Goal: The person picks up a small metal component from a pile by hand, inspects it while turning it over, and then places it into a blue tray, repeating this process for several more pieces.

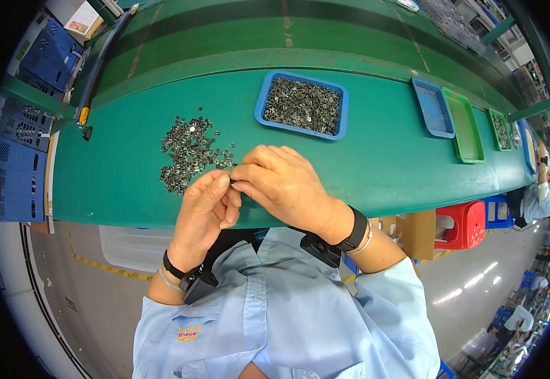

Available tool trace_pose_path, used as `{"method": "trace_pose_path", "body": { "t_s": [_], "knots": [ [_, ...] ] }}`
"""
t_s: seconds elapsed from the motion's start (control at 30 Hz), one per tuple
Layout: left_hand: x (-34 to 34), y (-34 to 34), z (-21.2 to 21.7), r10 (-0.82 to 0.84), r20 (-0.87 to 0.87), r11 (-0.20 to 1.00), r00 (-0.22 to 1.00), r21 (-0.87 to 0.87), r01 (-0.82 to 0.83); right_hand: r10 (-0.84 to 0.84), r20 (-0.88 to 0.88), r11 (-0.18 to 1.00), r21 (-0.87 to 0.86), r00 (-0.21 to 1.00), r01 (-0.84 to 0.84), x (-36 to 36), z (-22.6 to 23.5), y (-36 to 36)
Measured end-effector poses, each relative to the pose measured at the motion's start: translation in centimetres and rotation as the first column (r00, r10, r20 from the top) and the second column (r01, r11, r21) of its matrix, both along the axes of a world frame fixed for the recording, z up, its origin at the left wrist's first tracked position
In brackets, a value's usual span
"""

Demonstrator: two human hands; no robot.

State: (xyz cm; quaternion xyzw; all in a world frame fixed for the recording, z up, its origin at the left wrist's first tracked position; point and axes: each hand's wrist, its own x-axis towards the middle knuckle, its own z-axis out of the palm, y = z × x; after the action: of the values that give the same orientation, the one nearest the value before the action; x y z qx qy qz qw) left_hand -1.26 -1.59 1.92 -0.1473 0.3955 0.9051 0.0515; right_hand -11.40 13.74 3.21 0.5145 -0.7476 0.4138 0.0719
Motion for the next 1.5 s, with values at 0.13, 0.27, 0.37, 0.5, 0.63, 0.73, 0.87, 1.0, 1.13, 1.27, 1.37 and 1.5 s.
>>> {"method": "trace_pose_path", "body": {
  "t_s": [0.13, 0.27, 0.37, 0.5, 0.63, 0.73, 0.87, 1.0, 1.13, 1.27, 1.37, 1.5],
  "knots": [
    [0.3, -0.1, -0.5, -0.015, -0.006, 0.998, 1.000, 0.067, 0.016, 0.003, -0.011, 1.000, -0.011, 1.000, -0.003, 0.4, -0.2, -0.1],
    [0.7, 0.0, -0.7, -0.018, -0.034, 0.989, 0.999, 0.146, 0.023, 0.006, 0.068, 0.995, -0.098, 0.998, 0.000, 0.9, -0.9, -0.4],
    [0.9, 0.2, -0.7, -0.023, -0.047, 0.982, 0.999, 0.185, 0.032, 0.010, 0.094, 0.990, -0.143, 0.996, 0.004, 1.1, -1.2, -0.4],
    [1.2, 0.5, -0.4, 0.016, -0.026, 0.990, 1.000, 0.142, -0.012, -0.012, 0.092, 0.989, -0.148, 0.996, 0.026, 1.3, -1.4, -0.4],
    [1.1, 0.4, -0.6, 0.018, -0.027, 0.992, 0.999, 0.124, -0.015, -0.021, 0.117, 0.989, -0.145, 0.993, 0.038, 1.4, -1.5, -0.4],
    [1.1, 0.1, -0.4, 0.003, -0.002, 0.999, 1.000, 0.033, -0.003, 0.002, 0.172, 0.991, -0.129, 0.985, 0.021, 1.6, -1.2, -0.3],
    [0.9, 0.2, -0.2, -0.027, 0.005, 0.997, 1.000, 0.075, 0.026, -0.004, 0.140, 0.991, -0.133, 0.990, 0.023, 1.4, -1.3, -0.2],
    [1.0, 0.3, -0.6, -0.032, -0.005, 0.990, 0.999, 0.137, 0.033, -0.002, 0.139, 0.992, -0.125, 0.990, 0.020, 1.4, -1.4, -0.2],
    [0.9, 0.2, -0.9, -0.019, -0.009, 0.990, 1.000, 0.137, 0.020, 0.003, 0.168, 0.993, -0.118, 0.986, 0.018, 1.4, -1.5, -0.2],
    [0.9, 0.2, -0.9, -0.017, -0.004, 0.997, 1.000, 0.071, 0.017, 0.019, 0.213, 0.991, -0.136, 0.977, 0.010, 1.5, -1.4, 0.0],
    [1.0, 0.3, -0.9, -0.013, -0.010, 0.999, 1.000, 0.037, 0.014, 0.022, 0.222, 0.991, -0.130, 0.975, 0.007, 1.5, -1.3, 0.1],
    [1.2, 0.6, -0.1, -0.009, -0.005, 0.999, 1.000, 0.045, 0.009, 0.036, 0.209, 0.990, -0.141, 0.977, -0.006, 1.5, -1.1, 0.2]
  ]
}}
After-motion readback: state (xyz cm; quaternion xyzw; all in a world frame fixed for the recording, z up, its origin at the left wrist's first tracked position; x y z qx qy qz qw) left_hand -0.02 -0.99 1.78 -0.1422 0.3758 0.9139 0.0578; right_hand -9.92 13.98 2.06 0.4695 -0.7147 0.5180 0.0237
